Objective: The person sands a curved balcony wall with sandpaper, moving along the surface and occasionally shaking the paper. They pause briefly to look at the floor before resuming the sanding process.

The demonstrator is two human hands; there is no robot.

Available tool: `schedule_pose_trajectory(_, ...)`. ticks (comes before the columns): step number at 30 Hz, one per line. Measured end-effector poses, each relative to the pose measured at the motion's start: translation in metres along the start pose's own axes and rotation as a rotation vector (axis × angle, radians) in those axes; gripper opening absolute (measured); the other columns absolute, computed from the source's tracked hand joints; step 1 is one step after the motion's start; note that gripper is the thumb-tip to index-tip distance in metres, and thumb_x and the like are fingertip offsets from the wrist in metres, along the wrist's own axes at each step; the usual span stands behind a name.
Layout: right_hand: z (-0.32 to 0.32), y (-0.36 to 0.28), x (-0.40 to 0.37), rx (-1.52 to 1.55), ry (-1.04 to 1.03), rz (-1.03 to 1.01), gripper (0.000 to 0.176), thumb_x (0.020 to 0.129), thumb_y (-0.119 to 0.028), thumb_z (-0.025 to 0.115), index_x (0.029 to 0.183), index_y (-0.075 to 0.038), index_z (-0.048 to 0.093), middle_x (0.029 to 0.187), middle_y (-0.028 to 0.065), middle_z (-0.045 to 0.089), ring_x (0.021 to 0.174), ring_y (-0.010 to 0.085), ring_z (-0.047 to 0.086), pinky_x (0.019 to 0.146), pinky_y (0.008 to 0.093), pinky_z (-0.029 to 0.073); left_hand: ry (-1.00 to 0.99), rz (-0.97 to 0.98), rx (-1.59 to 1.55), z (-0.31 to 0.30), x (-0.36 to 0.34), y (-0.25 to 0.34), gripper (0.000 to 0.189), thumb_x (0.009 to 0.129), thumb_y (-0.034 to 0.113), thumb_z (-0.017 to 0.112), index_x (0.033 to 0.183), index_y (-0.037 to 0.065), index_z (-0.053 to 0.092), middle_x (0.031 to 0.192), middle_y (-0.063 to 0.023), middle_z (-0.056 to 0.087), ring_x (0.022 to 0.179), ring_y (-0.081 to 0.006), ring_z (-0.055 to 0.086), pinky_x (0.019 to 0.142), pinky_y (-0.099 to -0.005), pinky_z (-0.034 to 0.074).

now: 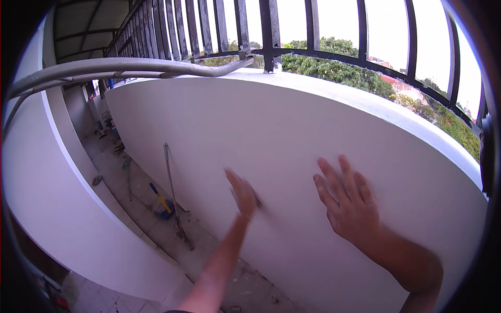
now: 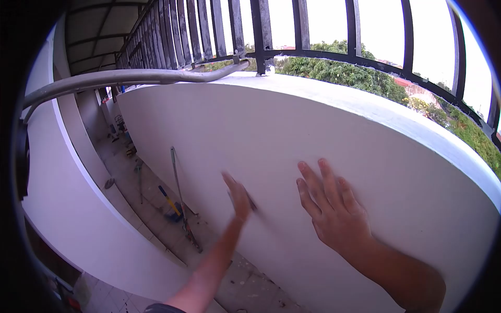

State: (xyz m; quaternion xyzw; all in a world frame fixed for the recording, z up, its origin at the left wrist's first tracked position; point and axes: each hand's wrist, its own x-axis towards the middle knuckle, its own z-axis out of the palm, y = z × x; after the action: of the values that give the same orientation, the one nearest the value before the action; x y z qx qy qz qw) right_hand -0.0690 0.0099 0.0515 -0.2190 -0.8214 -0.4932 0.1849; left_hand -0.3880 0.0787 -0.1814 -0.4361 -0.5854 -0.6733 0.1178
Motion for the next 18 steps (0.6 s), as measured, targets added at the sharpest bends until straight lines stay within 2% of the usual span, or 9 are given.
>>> schedule_pose_trajectory(1,0.000,0.001,0.000,0.003,0.004,0.002,0.052,0.082,-0.026,0.058,0.133,-0.014,0.057,0.157,0.0080,0.035,0.143,0.0315,0.035,0.112,0.0457,0.023,-0.049,-0.033,0.013,0.009,-0.043,0.003,0.069,0.104,0.022,0.037,0.152,-0.009,-0.001,0.162,-0.0249,-0.004,0.150,-0.0379,-0.007,0.121,-0.0452,-0.002)
schedule_pose_trajectory(2,-0.001,0.000,0.001,0.009,0.006,0.001,0.052,0.082,-0.027,0.058,0.132,-0.014,0.057,0.157,0.0079,0.036,0.143,0.0314,0.036,0.111,0.0452,0.025,-0.078,0.001,-0.007,0.015,-0.069,0.033,0.073,0.103,0.027,0.039,0.152,-0.009,-0.002,0.162,-0.0254,-0.005,0.150,-0.0400,-0.008,0.120,-0.0473,-0.002)
schedule_pose_trajectory(4,-0.003,-0.001,0.001,0.011,0.015,0.017,0.050,0.082,-0.025,0.058,0.131,-0.015,0.058,0.155,0.0067,0.039,0.142,0.0299,0.037,0.108,0.0443,0.026,-0.129,0.071,-0.045,0.016,-0.082,0.102,0.081,0.101,0.040,0.037,0.152,-0.007,-0.004,0.161,-0.0256,-0.008,0.149,-0.0423,-0.011,0.119,-0.0512,-0.005)
schedule_pose_trajectory(7,-0.006,-0.001,0.001,0.004,0.025,0.035,0.047,0.082,-0.023,0.058,0.128,-0.017,0.060,0.155,0.0044,0.040,0.141,0.0271,0.039,0.105,0.0431,0.028,-0.124,0.256,-0.059,0.019,-0.013,0.163,0.087,0.099,0.052,0.034,0.154,-0.005,-0.003,0.161,-0.0259,-0.007,0.148,-0.0447,-0.010,0.117,-0.0574,-0.004)
schedule_pose_trajectory(9,-0.007,0.000,0.003,-0.002,0.042,0.046,0.044,0.082,-0.021,0.056,0.126,-0.018,0.061,0.154,0.0027,0.041,0.140,0.0251,0.041,0.103,0.0424,0.029,-0.103,0.473,-0.025,0.014,0.064,0.197,0.080,0.102,0.049,0.031,0.154,-0.004,0.000,0.162,-0.0253,-0.004,0.149,-0.0431,-0.007,0.119,-0.0537,-0.002)
schedule_pose_trajectory(10,-0.008,0.002,0.004,-0.008,0.051,0.051,0.043,0.083,-0.020,0.056,0.125,-0.018,0.061,0.154,0.0018,0.042,0.139,0.0240,0.041,0.101,0.0422,0.029,-0.039,0.483,-0.009,0.013,0.105,0.207,0.075,0.103,0.042,0.031,0.154,-0.004,0.002,0.161,-0.0259,-0.003,0.149,-0.0424,-0.004,0.119,-0.0527,0.000)
schedule_pose_trajectory(11,-0.009,0.003,0.006,-0.011,0.058,0.056,0.041,0.084,-0.019,0.055,0.124,-0.019,0.062,0.153,0.0010,0.043,0.139,0.0230,0.042,0.100,0.0420,0.029,0.021,0.491,0.010,0.012,0.144,0.211,0.070,0.104,0.036,0.031,0.154,-0.004,0.004,0.161,-0.0264,-0.001,0.150,-0.0416,0.000,0.120,-0.0517,0.002)
schedule_pose_trajectory(13,-0.012,0.006,0.008,-0.035,0.094,0.083,0.038,0.085,-0.017,0.053,0.122,-0.019,0.062,0.152,0.0001,0.045,0.138,0.0218,0.043,0.098,0.0417,0.029,0.160,0.428,0.034,0.010,0.208,0.202,0.063,0.105,0.031,0.026,0.155,-0.001,0.006,0.163,-0.0214,0.001,0.151,-0.0362,0.000,0.121,-0.0477,0.001)
schedule_pose_trajectory(18,-0.016,0.011,0.011,-0.047,0.112,0.103,0.035,0.087,-0.016,0.052,0.120,-0.019,0.063,0.150,-0.0007,0.047,0.136,0.0206,0.045,0.093,0.0391,0.032,0.043,0.479,0.044,-0.028,0.234,0.144,0.061,0.105,0.037,0.021,0.156,0.005,0.014,0.164,-0.0125,0.006,0.152,-0.0311,0.004,0.122,-0.0451,0.001)
